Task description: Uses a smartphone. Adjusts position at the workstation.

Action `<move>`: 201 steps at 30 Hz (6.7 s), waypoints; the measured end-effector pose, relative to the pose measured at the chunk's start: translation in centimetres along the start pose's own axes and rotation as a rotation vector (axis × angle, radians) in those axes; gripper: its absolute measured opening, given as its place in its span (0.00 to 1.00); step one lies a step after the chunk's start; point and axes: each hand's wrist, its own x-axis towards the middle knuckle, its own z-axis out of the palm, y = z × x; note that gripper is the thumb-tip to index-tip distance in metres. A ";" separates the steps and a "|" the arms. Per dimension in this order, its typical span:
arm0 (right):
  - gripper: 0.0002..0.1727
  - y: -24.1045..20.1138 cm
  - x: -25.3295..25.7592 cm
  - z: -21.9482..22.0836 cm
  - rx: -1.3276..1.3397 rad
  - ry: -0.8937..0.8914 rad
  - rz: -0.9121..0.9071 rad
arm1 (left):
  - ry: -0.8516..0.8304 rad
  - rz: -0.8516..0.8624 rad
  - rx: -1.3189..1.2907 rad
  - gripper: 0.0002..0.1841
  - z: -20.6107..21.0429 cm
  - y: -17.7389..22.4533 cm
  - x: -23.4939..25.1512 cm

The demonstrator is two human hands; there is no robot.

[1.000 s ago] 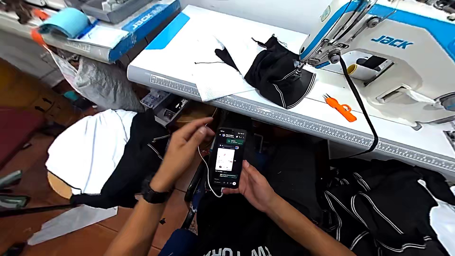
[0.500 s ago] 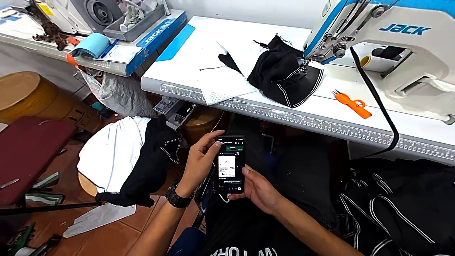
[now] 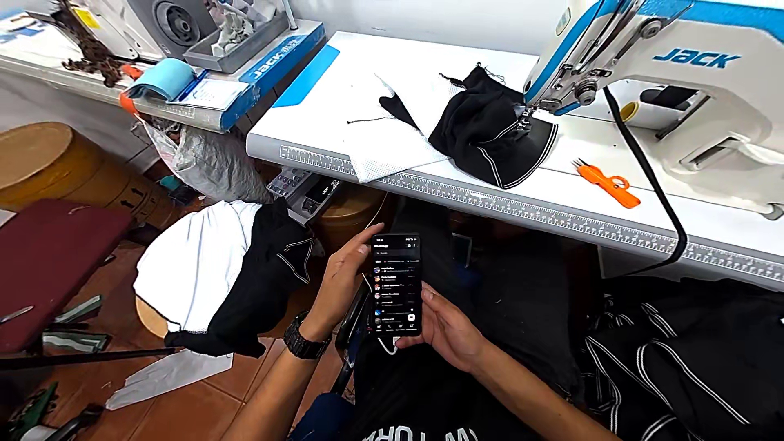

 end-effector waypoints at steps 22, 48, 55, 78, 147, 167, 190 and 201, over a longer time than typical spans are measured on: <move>0.31 -0.3 0.0 0.0 -0.025 -0.032 0.004 | -0.048 -0.015 -0.038 0.35 0.1 0.0 -0.3; 0.25 -0.7 0.0 0.5 -0.050 0.031 -0.018 | -0.160 -0.025 -0.142 0.41 0.0 -0.6 -0.4; 0.24 -0.7 0.0 0.8 -0.077 0.098 -0.001 | -0.162 -0.020 -0.139 0.41 0.0 -0.6 -0.4; 0.25 -0.4 -0.2 0.9 -0.087 0.069 -0.012 | -0.096 -0.047 -0.106 0.32 0.5 -0.2 -0.7; 0.41 -1.1 0.1 0.8 -0.178 0.148 -0.263 | -0.274 -0.123 -0.327 0.49 1.3 -1.7 -0.8; 0.38 -0.7 0.0 0.3 -0.130 0.136 -0.259 | -0.275 -0.098 -0.287 0.52 1.6 -1.9 -0.9; 0.24 -0.5 -0.1 0.0 -0.100 0.122 -0.271 | -0.314 -0.096 -0.267 0.54 1.4 -1.8 -1.0; 0.33 -0.5 -0.2 0.4 -0.145 0.150 -0.241 | -0.291 -0.087 -0.278 0.54 1.6 -1.6 -1.1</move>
